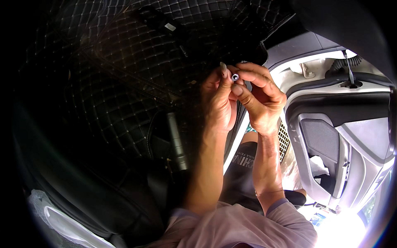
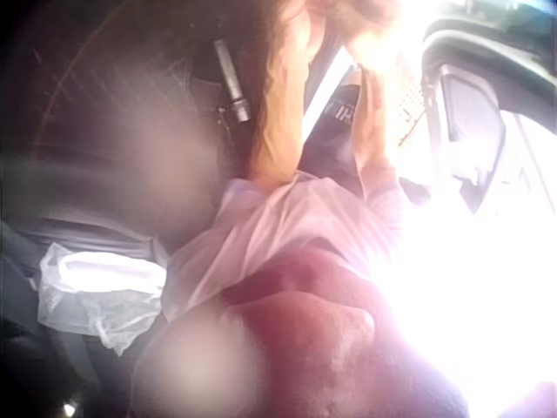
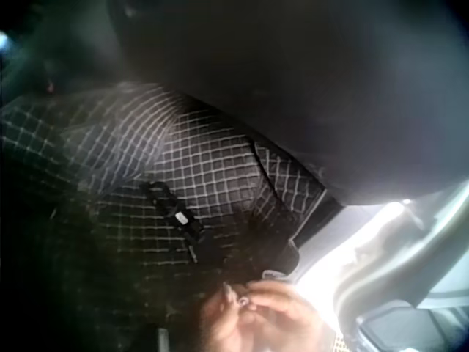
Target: The person selects socket bits from a tool kit, attaches them to a screwdriver handle, and unscrews fasteners from the car door panel. The person then removes the screws and unfastens the interior door handle by hand.
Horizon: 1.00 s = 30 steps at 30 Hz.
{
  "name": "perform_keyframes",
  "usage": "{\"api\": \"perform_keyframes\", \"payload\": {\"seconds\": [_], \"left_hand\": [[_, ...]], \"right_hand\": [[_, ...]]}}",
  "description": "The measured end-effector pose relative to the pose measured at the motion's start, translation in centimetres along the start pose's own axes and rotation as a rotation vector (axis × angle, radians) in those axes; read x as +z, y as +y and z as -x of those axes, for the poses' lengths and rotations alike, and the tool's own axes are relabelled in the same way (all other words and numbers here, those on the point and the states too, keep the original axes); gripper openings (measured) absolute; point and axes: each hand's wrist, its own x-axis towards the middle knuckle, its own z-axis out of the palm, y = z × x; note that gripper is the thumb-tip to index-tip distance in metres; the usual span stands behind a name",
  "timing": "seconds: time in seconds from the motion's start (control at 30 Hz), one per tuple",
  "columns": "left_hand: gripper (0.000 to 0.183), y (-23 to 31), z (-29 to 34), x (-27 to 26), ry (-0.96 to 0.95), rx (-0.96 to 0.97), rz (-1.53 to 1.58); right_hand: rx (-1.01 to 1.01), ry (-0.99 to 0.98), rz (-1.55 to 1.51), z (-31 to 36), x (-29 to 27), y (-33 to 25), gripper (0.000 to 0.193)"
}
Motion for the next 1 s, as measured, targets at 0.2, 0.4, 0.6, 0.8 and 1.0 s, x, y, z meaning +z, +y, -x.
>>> {"api": "perform_keyframes", "payload": {"seconds": [0.2,0.4,0.6,0.8,1.0], "left_hand": [[0.025,-0.1,0.0,0.0,-0.003,-0.003,0.0],[0.027,-0.1,-0.1,-0.2,-0.003,-0.006,0.002],[0.027,-0.3,-0.1,-0.4,0.01,-0.031,0.045],[0.025,0.0,-0.1,0.4,0.056,-0.006,-0.139],[0.03,-1.8,0.0,0.4,-0.05,0.012,-0.438]], "right_hand": [[0.003,0.013,-0.004,0.1,0.0,-0.2,0.034],[-0.023,0.017,-0.004,0.0,0.1,-0.1,0.033],[-0.026,0.035,0.024,0.0,0.1,-0.1,0.03],[-0.037,0.122,0.093,0.1,0.0,-0.1,0.022],[0.147,0.241,-0.021,1.3,-1.9,0.0,0.013]]}}
